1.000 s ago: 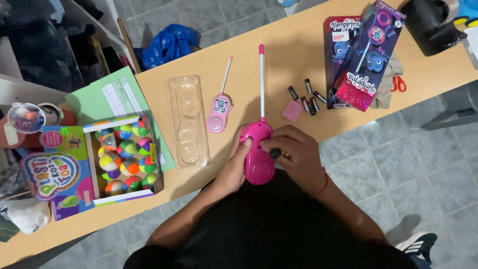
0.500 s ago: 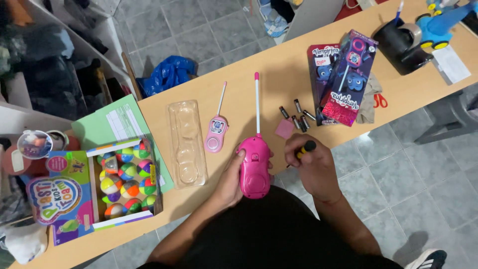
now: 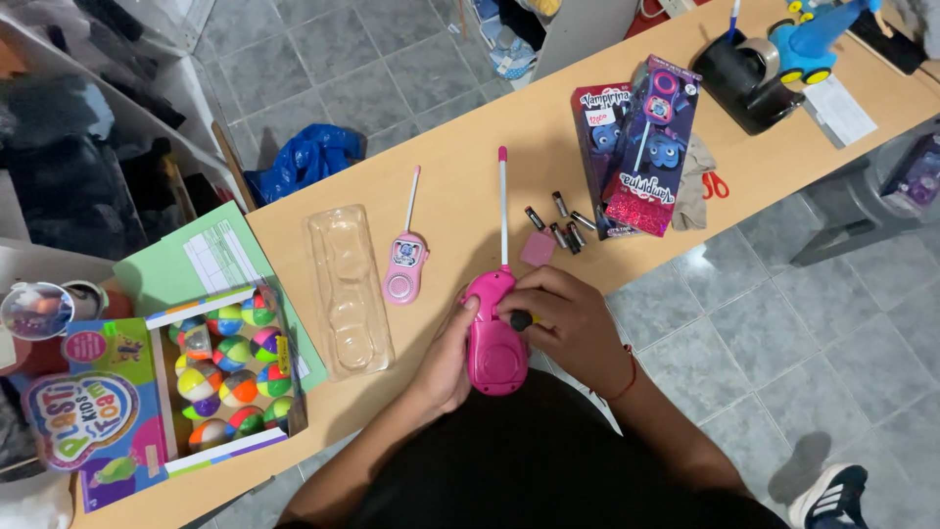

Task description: Inserting batteries into a toy walkie-talkie and securing the battery cover with a screwdriver

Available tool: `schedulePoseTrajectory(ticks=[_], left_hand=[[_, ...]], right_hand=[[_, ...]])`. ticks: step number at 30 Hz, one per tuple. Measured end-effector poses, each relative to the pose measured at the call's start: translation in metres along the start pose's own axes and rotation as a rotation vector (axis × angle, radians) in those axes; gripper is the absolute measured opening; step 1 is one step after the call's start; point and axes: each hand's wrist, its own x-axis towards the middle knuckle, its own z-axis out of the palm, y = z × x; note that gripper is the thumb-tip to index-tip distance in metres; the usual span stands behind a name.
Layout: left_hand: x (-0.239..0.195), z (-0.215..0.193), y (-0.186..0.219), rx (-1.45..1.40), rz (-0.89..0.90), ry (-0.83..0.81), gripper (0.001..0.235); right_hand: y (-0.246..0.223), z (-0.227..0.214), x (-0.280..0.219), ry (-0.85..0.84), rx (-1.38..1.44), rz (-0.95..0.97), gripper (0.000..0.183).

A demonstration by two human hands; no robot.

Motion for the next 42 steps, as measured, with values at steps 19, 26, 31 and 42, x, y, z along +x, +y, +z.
schedulePoseTrajectory(ticks=[19,26,31,42], left_hand=[[-0.022,0.037,0.017,0.043,-0.117,-0.066,0.063],[-0.024,0.019,0.010,0.018,-0.135,-0.173,0.069],[-0.030,0.008,0.012,-0.053,-0.122,-0.278,0.064],[-0.060,-0.012,0.025,-0.058,-0.104,-0.288,0.060]], right_hand=[[-0.016,-0.003,-0.026,0.138,0.047,0.063,0.009],[-0.038,-0.005,-0.024,0.225,0.121,0.023,0.012],[-0.046,-0.004,-0.032,0.333,0.521,0.032,0.037],[-0.097,0.016,-0.017,0.490,1.288,-0.050,0.047]])
